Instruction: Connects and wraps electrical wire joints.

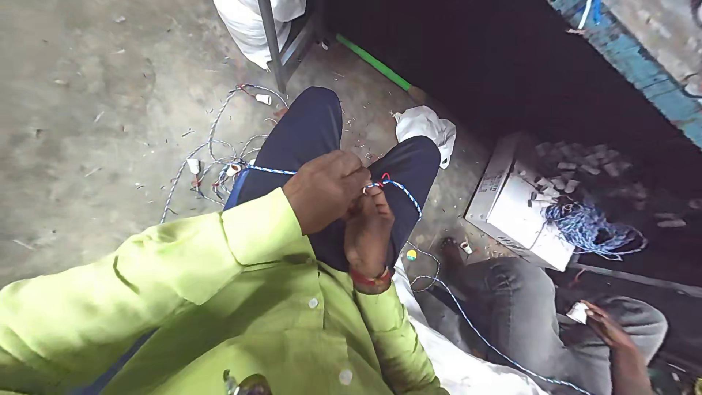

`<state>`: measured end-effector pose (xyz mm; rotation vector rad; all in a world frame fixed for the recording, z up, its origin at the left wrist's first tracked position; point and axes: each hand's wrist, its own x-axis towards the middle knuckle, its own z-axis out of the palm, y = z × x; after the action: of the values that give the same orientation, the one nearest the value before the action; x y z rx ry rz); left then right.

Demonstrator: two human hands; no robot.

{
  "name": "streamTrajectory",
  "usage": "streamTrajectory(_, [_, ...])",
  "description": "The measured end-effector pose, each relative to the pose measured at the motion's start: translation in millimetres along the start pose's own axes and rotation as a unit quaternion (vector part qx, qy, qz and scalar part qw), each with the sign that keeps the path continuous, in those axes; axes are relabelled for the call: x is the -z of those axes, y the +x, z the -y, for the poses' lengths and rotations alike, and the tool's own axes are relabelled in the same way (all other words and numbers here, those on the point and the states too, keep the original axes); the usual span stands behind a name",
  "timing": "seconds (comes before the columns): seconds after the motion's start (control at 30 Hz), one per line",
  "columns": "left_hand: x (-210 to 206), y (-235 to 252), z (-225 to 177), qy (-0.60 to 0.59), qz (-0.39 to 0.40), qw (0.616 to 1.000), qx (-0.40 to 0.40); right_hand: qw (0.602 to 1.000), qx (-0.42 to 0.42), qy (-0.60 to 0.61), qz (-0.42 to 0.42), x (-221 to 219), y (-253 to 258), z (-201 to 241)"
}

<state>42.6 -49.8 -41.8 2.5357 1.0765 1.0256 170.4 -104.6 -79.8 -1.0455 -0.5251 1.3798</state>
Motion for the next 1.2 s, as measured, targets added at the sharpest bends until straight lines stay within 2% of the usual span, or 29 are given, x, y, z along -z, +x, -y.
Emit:
streamTrajectory(0.1, [-2,-1,6,0.035,0.007,0.998,-0.057,1.0,-0.023,0.009,-0.006,0,-6,1])
streamTrajectory(0.2, [-7,-1,15,0.059,0.026,0.996,-0.063,0.998,-0.045,0.011,-0.037,-5,-8,2])
streamTrajectory(0.3, [-14,-3,16,0.04,0.056,0.997,0.016,0.997,-0.047,-0.019,-0.055,-4,-7,0])
streamTrajectory(0.37, [-15,-2,13,-0.001,0.062,0.992,0.111,0.997,-0.047,-0.023,-0.052,-2,-3,-1])
streamTrajectory(0.43, [-12,2,8,-0.05,0.059,0.976,0.203,0.997,-0.058,-0.013,-0.048,-1,0,0])
streamTrajectory(0.53, [-8,8,3,-0.106,0.052,0.956,0.267,0.997,-0.064,0.025,-0.029,-2,1,0])
streamTrajectory(0.63, [-6,18,1,-0.168,0.084,0.919,0.347,0.995,-0.05,0.091,-0.004,-1,4,-6])
streamTrajectory(0.7, [-7,26,0,-0.181,0.112,0.903,0.373,0.99,-0.04,0.133,0.029,3,7,-8])
streamTrajectory(0.8, [-5,32,1,-0.179,0.137,0.9,0.372,0.986,-0.027,0.154,0.065,3,10,-4])
streamTrajectory(1.03, [-2,41,11,-0.214,0.145,0.878,0.403,0.996,-0.072,0.007,0.05,7,18,12])
streamTrajectory(1.13, [-1,41,13,-0.243,0.156,0.85,0.441,0.993,-0.098,-0.031,0.063,11,18,16])
streamTrajectory(1.2, [6,41,12,-0.276,0.158,0.813,0.488,0.987,-0.123,-0.054,0.087,14,18,18])
